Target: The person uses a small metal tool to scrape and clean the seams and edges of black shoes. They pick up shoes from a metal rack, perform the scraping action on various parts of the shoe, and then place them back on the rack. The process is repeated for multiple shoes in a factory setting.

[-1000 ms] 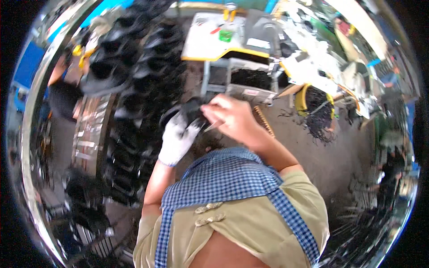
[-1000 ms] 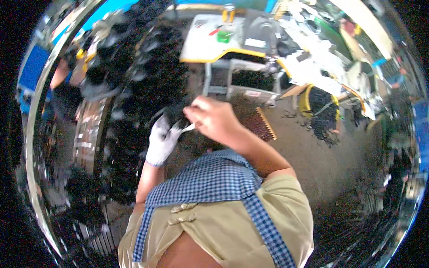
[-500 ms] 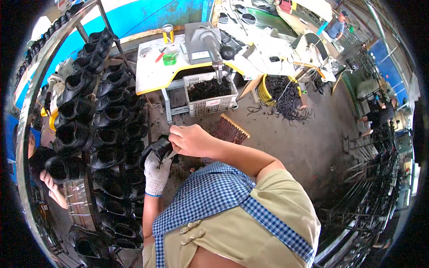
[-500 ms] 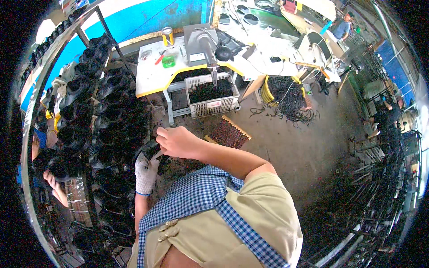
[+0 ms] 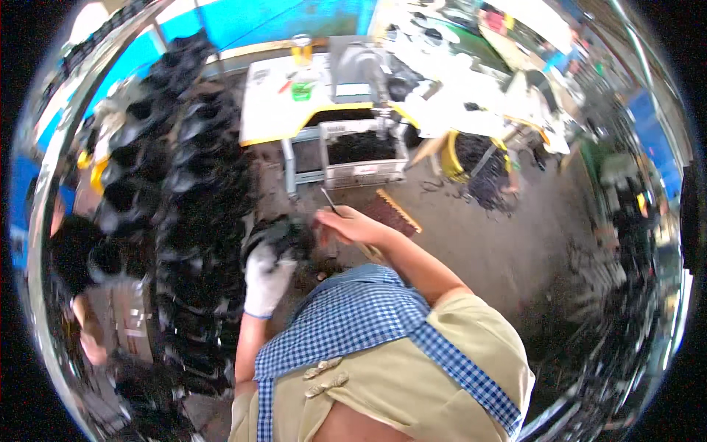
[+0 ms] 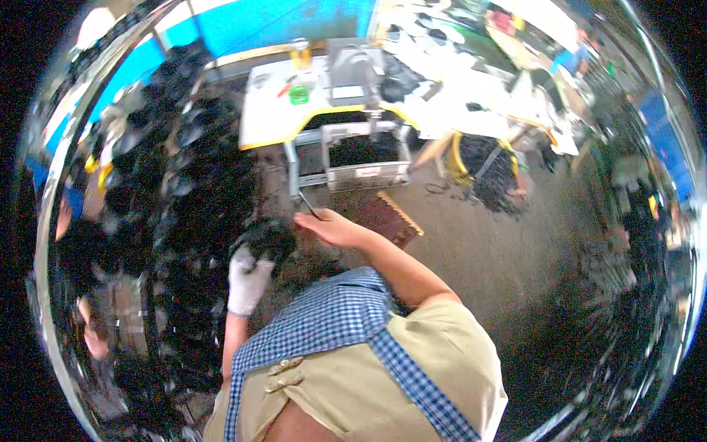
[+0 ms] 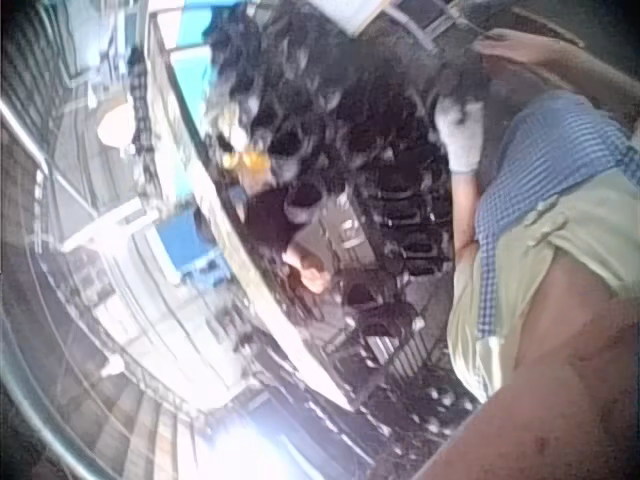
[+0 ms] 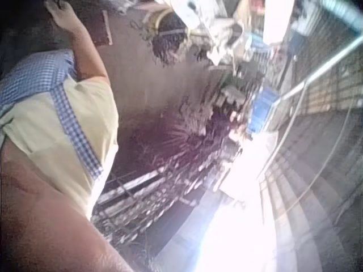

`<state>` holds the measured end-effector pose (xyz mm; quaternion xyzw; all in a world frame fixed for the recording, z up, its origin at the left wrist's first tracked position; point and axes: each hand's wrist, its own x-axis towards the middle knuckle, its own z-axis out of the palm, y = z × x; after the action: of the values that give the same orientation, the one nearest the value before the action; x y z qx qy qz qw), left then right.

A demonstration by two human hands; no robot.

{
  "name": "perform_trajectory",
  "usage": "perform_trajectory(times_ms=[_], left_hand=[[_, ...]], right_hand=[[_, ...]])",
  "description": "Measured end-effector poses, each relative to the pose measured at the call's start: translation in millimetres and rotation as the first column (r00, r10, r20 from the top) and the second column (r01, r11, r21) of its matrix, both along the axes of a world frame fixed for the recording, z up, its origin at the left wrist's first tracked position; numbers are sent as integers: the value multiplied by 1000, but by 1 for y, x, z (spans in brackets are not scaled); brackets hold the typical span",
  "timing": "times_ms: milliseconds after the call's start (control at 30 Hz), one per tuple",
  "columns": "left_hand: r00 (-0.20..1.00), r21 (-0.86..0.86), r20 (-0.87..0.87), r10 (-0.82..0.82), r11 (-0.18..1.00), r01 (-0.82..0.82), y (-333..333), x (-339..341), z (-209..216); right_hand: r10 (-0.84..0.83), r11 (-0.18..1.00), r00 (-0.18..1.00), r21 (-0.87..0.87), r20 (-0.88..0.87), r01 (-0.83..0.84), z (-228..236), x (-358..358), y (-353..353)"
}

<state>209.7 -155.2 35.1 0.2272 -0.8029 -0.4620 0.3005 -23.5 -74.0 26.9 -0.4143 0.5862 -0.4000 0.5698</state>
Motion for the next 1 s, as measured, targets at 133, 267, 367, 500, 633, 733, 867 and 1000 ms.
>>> perform_trajectory(times_ms=[133, 267, 367, 500, 633, 733, 867, 1000], left_hand=[[975, -493, 182, -131, 846, 206, 9, 5, 10], [956, -548, 292, -36, 813, 198, 24, 17, 13], [975, -621, 215, 61, 779, 88, 28, 36, 24], [975, -702, 202, 95, 708, 76, 41, 65, 54], [979, -785, 48, 199, 614, -86, 61, 100, 44], [917, -775, 83, 391, 604, -187, 80, 133, 67], [697, -824, 0, 717, 395, -407, 77, 158, 106], [388, -852, -139, 911, 90, -516, 56, 186, 121]], right_hand=[[-65, 976, 945, 220, 320, -8, -6, 26, 16], [-279, 938, 786, 332, 552, 100, -29, 52, 19], [-3, 1000, 857, 8, 515, -2, -55, 59, 8], [64, 991, 796, 53, 602, -120, -46, 72, 2], [356, 928, 697, -147, 623, -343, -51, 83, -25], [591, 798, 801, -217, 95, -563, -13, 126, -42], [475, 767, 396, -149, 785, -625, -19, 209, -92], [353, 833, 416, -79, 838, -548, 44, 300, -116]])
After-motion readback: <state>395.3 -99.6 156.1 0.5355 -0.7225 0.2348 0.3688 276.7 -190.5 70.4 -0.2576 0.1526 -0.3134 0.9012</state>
